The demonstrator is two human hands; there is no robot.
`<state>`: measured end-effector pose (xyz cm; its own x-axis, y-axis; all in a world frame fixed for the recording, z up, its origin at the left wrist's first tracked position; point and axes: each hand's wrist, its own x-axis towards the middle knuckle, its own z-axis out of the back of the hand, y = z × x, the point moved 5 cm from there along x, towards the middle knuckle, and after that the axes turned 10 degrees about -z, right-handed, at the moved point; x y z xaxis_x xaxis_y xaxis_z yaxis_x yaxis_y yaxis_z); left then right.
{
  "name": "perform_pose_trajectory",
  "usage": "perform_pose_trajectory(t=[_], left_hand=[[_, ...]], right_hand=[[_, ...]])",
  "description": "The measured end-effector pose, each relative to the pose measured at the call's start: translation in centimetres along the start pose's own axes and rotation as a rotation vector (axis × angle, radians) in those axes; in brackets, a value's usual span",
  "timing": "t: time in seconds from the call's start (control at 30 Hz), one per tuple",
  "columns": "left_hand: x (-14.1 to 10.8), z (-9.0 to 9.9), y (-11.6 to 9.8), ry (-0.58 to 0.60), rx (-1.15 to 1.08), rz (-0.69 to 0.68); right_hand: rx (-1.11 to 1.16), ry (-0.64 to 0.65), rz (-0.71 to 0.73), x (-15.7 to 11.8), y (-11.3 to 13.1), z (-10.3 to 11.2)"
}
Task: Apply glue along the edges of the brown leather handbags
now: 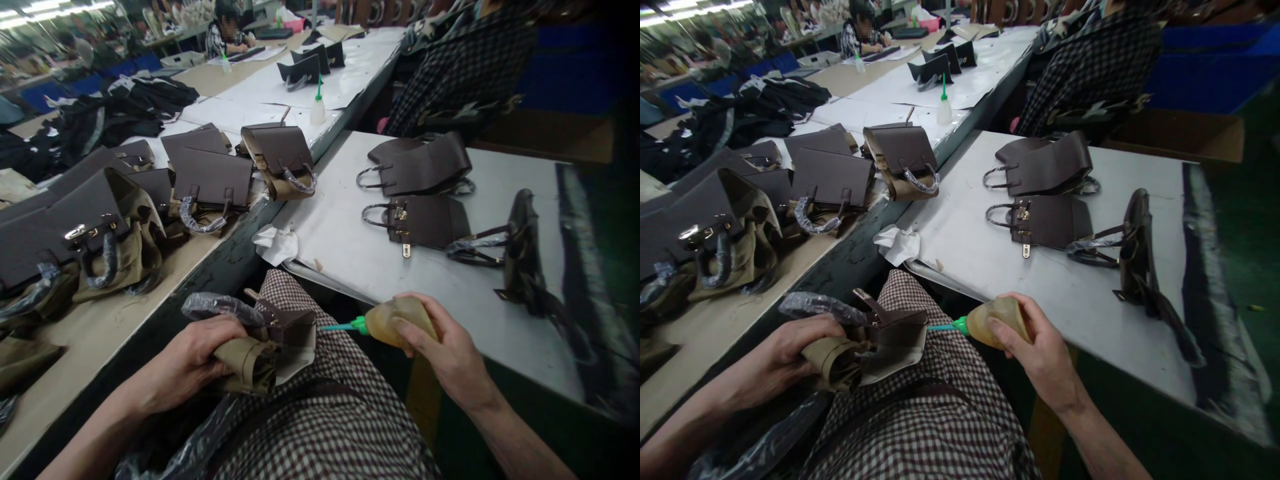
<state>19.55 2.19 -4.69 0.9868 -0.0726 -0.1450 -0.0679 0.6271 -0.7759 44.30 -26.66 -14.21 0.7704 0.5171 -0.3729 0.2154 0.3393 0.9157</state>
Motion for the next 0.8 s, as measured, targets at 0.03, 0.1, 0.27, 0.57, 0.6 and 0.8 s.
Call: perform_pose_trajectory(t=[0.03, 0.1, 0.27, 0.57, 0.6, 0.8], left_hand=[[0.1, -0.7, 0.5, 0.023, -0.008, 0.023], [0.1, -1.9, 1.1, 0.061, -0.021, 0.072], [0.1, -2.7, 0.7, 0.071, -0.079, 0.103], [0.4, -3.0, -0.1, 0.031, -0.038, 0.031], [0.4, -3.0, -0.1, 0.028, -0.039, 0.035], [0.2, -3.0, 0.1, 0.047, -0.055, 0.102]], right_hand=[[-0.065, -0.007, 0.000, 0.0, -0.2, 0.0], [-0.173, -0.017, 0.031, 0.0, -0.5, -0.3], [-0.363, -0.030, 0.209, 0.8, 0.2, -2.1], [-0.447, 0.025, 0.306, 2.0, 1.5, -3.7], [-0.448, 0.042, 0.292, 1.9, 1.5, -3.6], [-0.406, 0.143, 0.180, 1.2, 0.9, -3.3]])
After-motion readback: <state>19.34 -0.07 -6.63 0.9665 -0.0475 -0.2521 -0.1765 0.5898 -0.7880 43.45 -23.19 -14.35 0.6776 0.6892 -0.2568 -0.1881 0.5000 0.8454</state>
